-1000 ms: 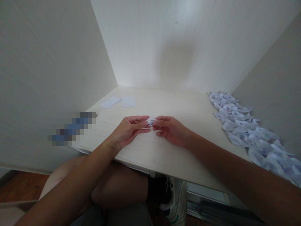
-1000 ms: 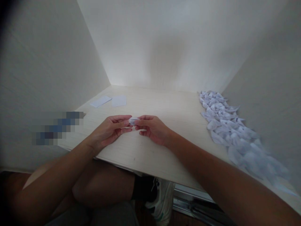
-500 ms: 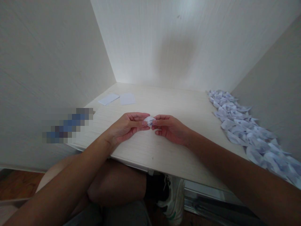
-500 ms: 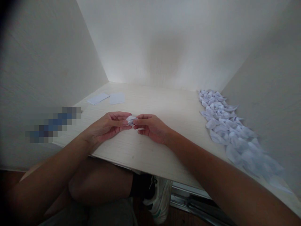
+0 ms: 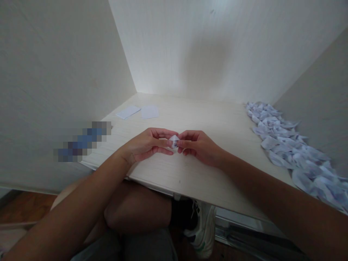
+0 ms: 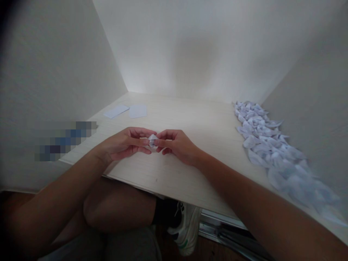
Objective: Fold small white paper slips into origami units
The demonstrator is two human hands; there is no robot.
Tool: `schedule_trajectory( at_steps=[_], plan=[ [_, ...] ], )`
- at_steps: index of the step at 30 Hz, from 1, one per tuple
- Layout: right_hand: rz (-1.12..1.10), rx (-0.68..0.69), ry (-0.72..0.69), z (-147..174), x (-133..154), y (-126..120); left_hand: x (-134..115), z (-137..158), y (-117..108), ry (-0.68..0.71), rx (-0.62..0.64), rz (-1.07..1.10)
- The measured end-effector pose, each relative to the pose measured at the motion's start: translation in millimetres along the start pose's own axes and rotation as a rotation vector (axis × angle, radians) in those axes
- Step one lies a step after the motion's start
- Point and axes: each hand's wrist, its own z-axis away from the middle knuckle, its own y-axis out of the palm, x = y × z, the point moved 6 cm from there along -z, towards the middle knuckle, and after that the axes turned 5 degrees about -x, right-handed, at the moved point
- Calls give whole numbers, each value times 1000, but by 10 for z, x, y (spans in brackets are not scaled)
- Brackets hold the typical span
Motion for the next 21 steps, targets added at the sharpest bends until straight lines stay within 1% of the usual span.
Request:
schedule_trajectory(
  at_steps=[3, 6, 9, 15, 18, 21],
  plan=[
    [84, -7, -39, 7, 28, 18, -68, 10, 5, 10, 62, -117],
    [164, -18, -59, 13, 61, 33, -158, 30, 23, 72, 109, -209],
    [160, -30, -62, 17, 76, 36, -180, 45, 12, 113, 75, -183],
    [170, -54, -102, 29, 82, 38, 23, 39, -28, -11, 14, 33],
    [197, -43, -104, 31, 90, 47, 37, 30, -57, -33, 0, 9],
    [243, -39, -118, 30, 110, 53, -21, 25, -83, -24, -26, -91]
  ],
)
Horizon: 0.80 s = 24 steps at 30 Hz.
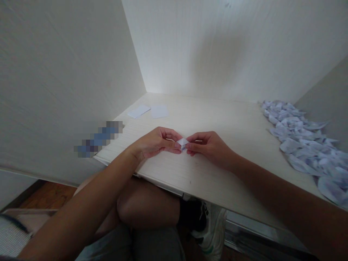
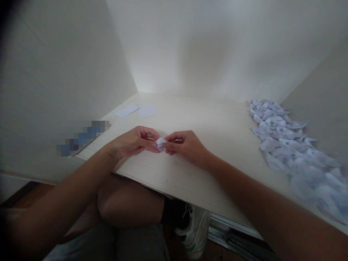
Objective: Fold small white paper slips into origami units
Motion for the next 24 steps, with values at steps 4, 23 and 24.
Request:
schedule_trajectory(
  at_steps=[4, 23, 24],
  plan=[
    [33, -75, -78, -4, 47, -35, -89, -3, 1, 88, -67, -87],
    [-55, -116, 15, -35, -86, -127, 41, -99, 51, 8, -174, 115],
    [-55, -119, 11, -38, -94, -131, 43, -107, 55, 9, -169, 120]
  ],
)
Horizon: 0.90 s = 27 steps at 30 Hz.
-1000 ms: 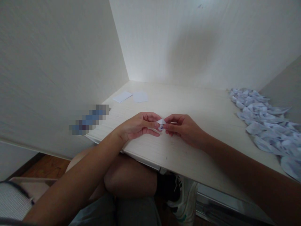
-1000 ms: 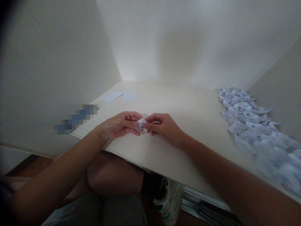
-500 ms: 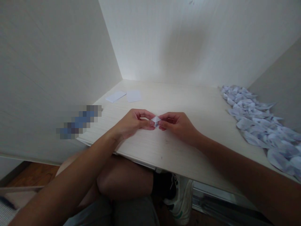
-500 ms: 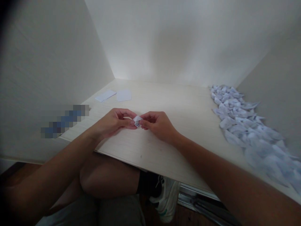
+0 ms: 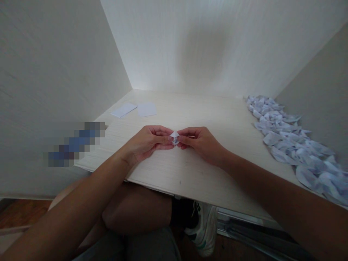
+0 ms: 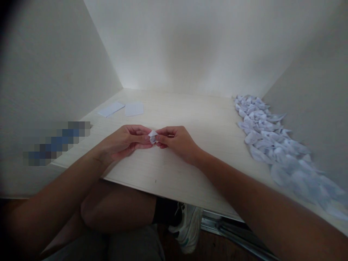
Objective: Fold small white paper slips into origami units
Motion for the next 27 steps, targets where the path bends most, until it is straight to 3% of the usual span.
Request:
schedule_trajectory(
  at_steps=[4, 7, 12, 18, 27],
  plan=[
    [113, -11, -53, -1, 7, 6, 43, -15, 12, 5, 13, -19],
    [237, -31, -122, 7, 45, 12, 32, 2, 17, 84, -30, -50],
    [347, -166, -235, 51, 133, -23, -65, 64, 84, 272, -102, -194],
    [525, -305, -357, 157, 261, -42, -74, 61, 118, 375, -238, -278],
    [467, -306, -377, 136, 275, -69, -73, 83, 129, 349, -316, -156]
  ],
)
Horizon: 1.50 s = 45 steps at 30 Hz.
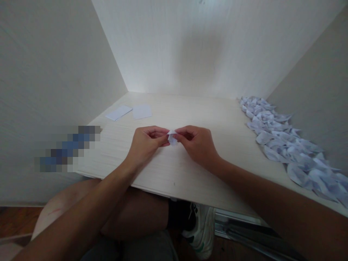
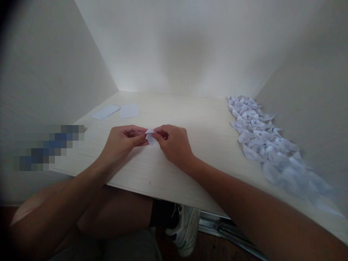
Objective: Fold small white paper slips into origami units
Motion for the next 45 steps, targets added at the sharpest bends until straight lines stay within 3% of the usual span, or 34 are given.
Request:
schedule_trajectory(
  at_steps=[7, 11, 15, 19, 24, 29, 35, 40, 45],
  plan=[
    [-235, 88, 146, -33, -104, 92, -10, -14, -33, 7, 49, -47],
    [-218, 42, 179, -27, -106, 63, 10, -9, 4, -3, 34, -97],
    [-15, -67, 82, 0, -35, -18, 27, 9, 82, -2, -24, -125],
    [256, -153, -118, 52, 118, -82, 24, 32, 153, 37, -80, -133],
    [522, -94, -353, 112, 264, -37, 7, 52, 184, 103, -166, -140],
    [626, -50, -391, 108, 247, -1, 53, 49, 203, 145, -191, -207],
    [646, -74, -408, 71, 207, -8, 140, 44, 230, 66, -160, -423],
    [686, -23, -452, 89, 236, 29, 54, 44, 264, 237, -155, -576],
    [658, 7, -467, 81, 254, 32, 43, 47, 284, 301, -161, -549]
  ],
)
